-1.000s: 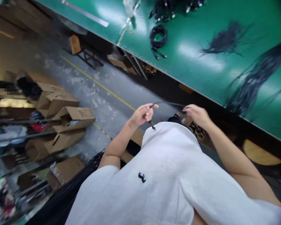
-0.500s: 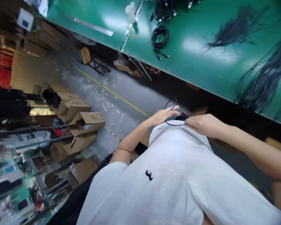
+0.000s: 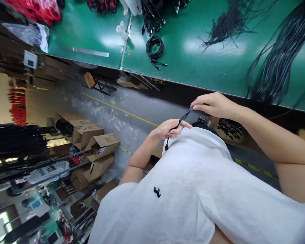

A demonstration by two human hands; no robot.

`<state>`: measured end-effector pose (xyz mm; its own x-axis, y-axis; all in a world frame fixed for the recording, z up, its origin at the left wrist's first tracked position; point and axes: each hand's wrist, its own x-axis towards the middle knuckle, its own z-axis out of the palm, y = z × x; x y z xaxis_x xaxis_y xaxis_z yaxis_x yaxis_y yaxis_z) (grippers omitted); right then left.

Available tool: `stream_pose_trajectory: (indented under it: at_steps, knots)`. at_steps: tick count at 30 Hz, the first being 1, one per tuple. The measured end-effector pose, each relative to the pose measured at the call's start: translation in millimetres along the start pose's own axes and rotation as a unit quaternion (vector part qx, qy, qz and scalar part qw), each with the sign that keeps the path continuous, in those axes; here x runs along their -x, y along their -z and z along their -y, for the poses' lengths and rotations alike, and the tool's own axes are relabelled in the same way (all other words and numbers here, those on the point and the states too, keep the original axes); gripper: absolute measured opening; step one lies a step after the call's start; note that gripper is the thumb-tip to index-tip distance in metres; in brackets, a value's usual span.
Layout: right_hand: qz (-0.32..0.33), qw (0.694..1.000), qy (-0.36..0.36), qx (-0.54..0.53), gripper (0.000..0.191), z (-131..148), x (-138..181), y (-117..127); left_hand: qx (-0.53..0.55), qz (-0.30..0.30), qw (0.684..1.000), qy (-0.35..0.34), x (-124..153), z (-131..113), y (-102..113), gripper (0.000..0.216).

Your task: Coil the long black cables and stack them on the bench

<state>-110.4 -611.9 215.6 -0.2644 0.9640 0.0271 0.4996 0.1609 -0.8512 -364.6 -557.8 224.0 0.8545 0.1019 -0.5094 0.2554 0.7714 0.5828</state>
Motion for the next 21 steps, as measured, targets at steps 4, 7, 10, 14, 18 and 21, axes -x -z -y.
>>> stream_pose_trajectory:
  at_steps: [4,7,10,14,18,21]
  knots:
    - [-0.007,0.998,-0.013,-0.054,0.043,-3.3,-3.0,-3.9,0.082,-0.029,0.996,-0.009,1.0,-6.0,-5.6,0.046]
    - [-0.022,0.997,-0.021,-0.066,0.044,0.9,-3.7,-4.1,0.132,-0.072,0.989,0.011,5.7,-11.1,-7.5,0.055]
    - [-0.035,0.995,-0.044,-0.082,0.045,-1.6,-2.4,0.5,0.165,-0.13,0.978,0.007,12.4,-13.0,-7.4,0.062]
    - [-0.104,0.98,-0.142,-0.095,0.046,-45.0,19.7,4.9,0.198,-0.247,0.939,-0.131,24.2,-17.6,-7.0,0.06]
    - [-0.13,0.97,-0.204,-0.016,0.039,-116.2,72.4,-9.9,0.18,-0.331,0.89,-0.258,51.5,-38.2,-0.9,0.046]
    - [-0.049,0.97,-0.214,0.106,0.031,-133.8,108.7,-29.8,0.143,-0.339,0.874,-0.317,72.9,-54.5,11.5,0.041]
